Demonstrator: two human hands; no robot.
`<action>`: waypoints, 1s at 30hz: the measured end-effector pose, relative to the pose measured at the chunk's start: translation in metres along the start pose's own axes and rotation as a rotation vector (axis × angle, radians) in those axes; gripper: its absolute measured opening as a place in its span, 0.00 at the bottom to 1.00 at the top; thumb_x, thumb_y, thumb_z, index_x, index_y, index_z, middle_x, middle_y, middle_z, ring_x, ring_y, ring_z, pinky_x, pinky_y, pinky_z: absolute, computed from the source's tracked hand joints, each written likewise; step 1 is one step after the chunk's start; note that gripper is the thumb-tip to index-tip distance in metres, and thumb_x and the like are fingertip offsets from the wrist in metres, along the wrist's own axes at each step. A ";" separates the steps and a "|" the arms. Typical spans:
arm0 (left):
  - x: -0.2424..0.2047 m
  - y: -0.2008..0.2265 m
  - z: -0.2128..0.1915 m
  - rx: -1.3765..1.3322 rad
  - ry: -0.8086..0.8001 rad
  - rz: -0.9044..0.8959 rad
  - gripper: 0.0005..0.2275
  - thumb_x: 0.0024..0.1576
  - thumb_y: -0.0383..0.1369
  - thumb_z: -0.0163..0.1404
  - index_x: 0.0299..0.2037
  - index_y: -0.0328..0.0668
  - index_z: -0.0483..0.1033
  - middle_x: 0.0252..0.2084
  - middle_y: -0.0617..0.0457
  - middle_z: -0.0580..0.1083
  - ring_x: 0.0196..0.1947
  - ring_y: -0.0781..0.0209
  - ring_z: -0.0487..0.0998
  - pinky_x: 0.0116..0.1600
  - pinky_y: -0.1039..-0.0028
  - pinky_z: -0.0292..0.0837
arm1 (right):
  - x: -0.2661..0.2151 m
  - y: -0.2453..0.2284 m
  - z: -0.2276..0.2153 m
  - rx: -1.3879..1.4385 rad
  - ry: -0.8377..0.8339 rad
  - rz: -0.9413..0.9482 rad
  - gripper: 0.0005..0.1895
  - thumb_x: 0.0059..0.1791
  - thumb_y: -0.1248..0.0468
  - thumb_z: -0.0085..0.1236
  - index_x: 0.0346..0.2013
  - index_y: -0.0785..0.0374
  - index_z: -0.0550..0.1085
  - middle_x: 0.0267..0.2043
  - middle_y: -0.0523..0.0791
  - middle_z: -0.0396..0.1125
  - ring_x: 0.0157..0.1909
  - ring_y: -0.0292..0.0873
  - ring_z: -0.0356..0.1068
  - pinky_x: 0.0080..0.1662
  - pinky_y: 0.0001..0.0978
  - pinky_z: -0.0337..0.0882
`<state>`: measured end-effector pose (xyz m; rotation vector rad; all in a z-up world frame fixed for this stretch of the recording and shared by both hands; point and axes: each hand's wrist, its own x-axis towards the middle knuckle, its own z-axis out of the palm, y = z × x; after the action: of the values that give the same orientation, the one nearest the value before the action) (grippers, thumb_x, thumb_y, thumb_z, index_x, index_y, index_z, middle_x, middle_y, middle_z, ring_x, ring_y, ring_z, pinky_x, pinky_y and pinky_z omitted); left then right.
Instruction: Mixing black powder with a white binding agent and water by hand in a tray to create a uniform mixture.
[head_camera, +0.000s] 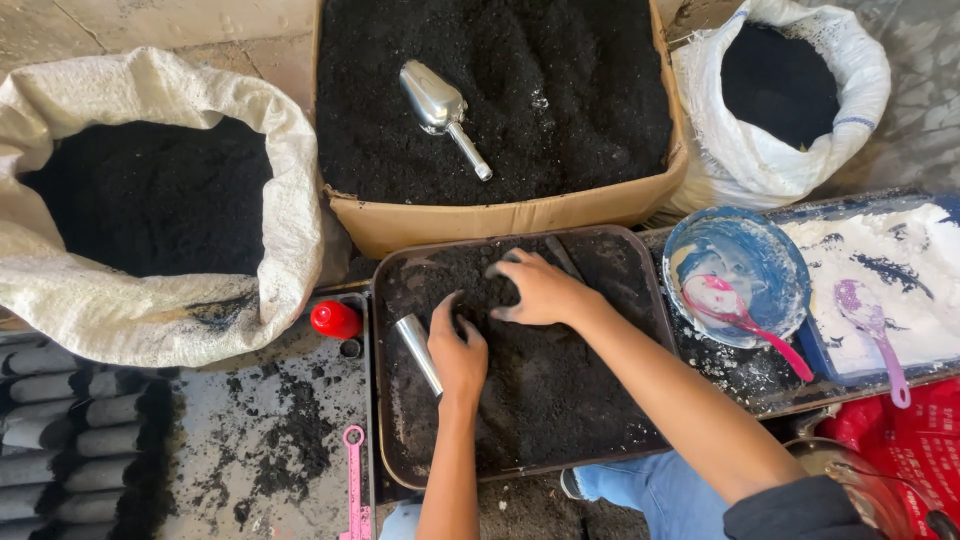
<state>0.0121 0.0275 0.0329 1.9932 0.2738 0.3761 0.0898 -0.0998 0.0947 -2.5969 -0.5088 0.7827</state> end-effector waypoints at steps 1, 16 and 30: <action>0.000 -0.003 0.000 0.001 -0.001 0.001 0.13 0.52 0.18 0.37 0.45 0.34 0.66 0.40 0.42 0.69 0.44 0.44 0.71 0.46 0.58 0.70 | -0.001 -0.008 0.003 0.001 0.001 0.000 0.37 0.36 0.43 0.55 0.53 0.62 0.62 0.56 0.53 0.53 0.59 0.57 0.53 0.51 0.53 0.64; -0.007 -0.004 0.011 -0.036 0.130 -0.012 0.13 0.49 0.19 0.39 0.42 0.41 0.69 0.37 0.49 0.71 0.40 0.52 0.73 0.45 0.66 0.70 | 0.014 0.054 0.134 -0.256 0.594 -0.308 0.12 0.36 0.61 0.52 0.31 0.63 0.69 0.31 0.48 0.59 0.35 0.51 0.61 0.30 0.38 0.66; -0.006 -0.010 0.012 -0.112 0.083 -0.033 0.12 0.50 0.20 0.39 0.44 0.41 0.67 0.41 0.49 0.69 0.47 0.50 0.69 0.53 0.63 0.62 | -0.066 0.019 0.047 -0.033 0.249 -0.083 0.17 0.44 0.62 0.45 0.46 0.64 0.67 0.54 0.52 0.54 0.62 0.55 0.47 0.52 0.56 0.57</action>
<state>0.0108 0.0194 0.0178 1.8641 0.3301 0.4446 0.0154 -0.1338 0.0790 -2.6352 -0.5533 0.4196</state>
